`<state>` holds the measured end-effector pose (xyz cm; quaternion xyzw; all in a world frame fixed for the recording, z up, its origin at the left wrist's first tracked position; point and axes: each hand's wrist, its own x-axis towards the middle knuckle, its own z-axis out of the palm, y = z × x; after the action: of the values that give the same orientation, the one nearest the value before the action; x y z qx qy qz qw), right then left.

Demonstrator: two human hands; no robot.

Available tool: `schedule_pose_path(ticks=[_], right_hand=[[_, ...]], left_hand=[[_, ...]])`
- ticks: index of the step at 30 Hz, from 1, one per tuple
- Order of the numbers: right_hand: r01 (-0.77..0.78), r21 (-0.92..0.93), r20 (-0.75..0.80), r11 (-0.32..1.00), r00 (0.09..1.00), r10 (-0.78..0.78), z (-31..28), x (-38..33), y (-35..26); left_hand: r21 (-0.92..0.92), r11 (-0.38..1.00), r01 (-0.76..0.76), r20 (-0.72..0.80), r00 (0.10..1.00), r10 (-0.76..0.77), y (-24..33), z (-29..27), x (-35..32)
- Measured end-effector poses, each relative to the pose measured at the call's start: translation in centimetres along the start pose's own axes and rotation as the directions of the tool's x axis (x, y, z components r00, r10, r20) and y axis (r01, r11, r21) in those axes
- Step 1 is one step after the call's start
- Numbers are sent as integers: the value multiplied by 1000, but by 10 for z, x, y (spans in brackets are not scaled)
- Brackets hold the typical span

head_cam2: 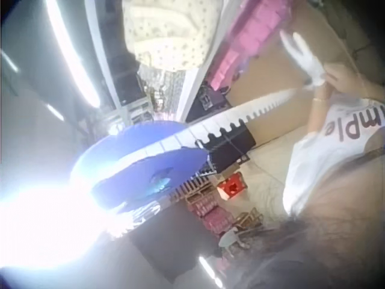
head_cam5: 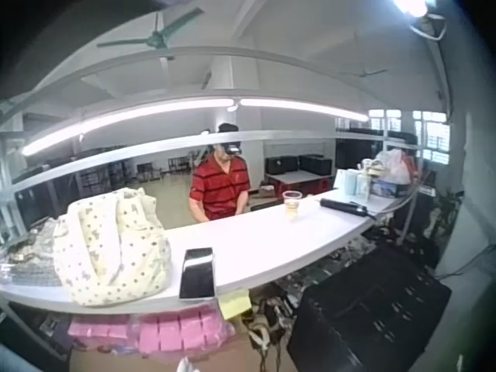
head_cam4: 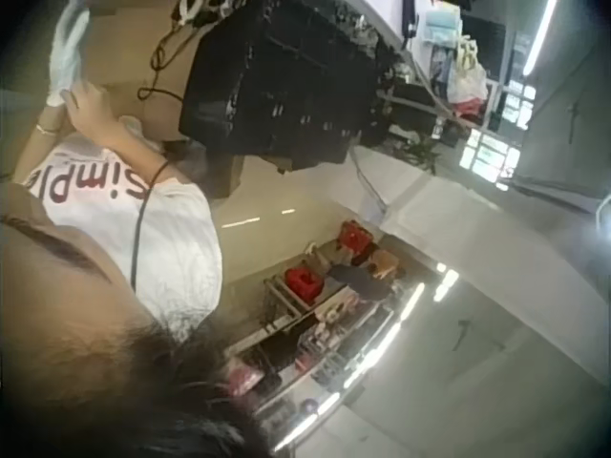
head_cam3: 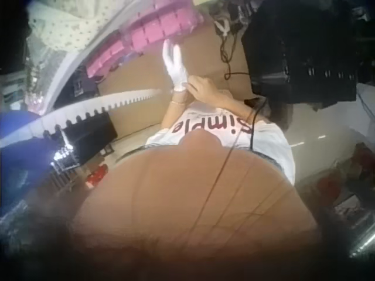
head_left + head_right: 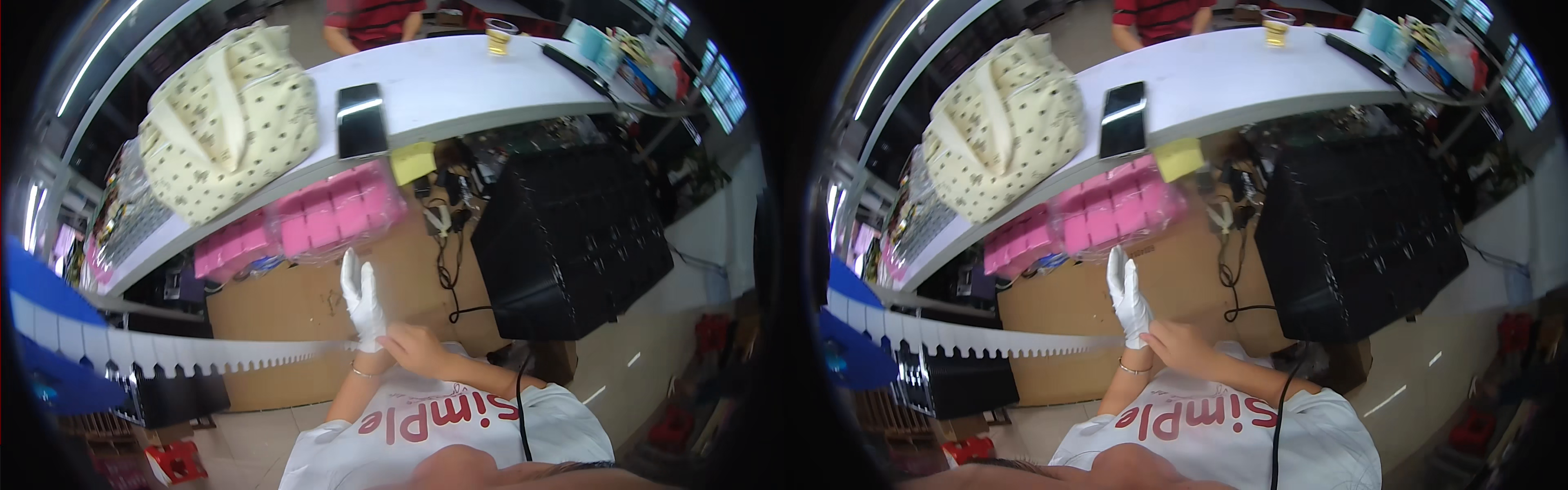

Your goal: The person places pink foam inserts into black plastic trays and then wraps the trays with clear packing tape. They repeat this process for multiple trays, stacking the finished units on the table.

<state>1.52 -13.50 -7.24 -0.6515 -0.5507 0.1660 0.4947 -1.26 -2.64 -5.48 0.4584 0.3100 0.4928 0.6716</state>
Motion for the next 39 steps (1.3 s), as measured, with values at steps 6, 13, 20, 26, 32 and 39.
schedule_pose_path(ticks=[6,13,20,26,32,39], right_hand=[[-108,129,196,986,977,81,-7,-51,15],[-525,204,206,827,848,488,-20,-151,95],[-745,141,-63,652,651,757,-67,-233,127],[-724,325,-108,608,611,785,-92,-231,102],[-584,789,163,192,500,850,-113,-212,75],[-754,606,211,253,459,863,-129,-192,50]], left_hand=[[272,962,27,345,931,-124,4,27,-21],[594,787,-170,678,631,-376,-54,14,-31],[535,767,-355,818,446,-364,-88,-12,-60],[518,741,-428,825,477,-302,-102,-16,-72],[529,628,-571,847,397,-352,-103,-22,-69],[450,584,-676,893,319,-319,-119,-22,-76]])
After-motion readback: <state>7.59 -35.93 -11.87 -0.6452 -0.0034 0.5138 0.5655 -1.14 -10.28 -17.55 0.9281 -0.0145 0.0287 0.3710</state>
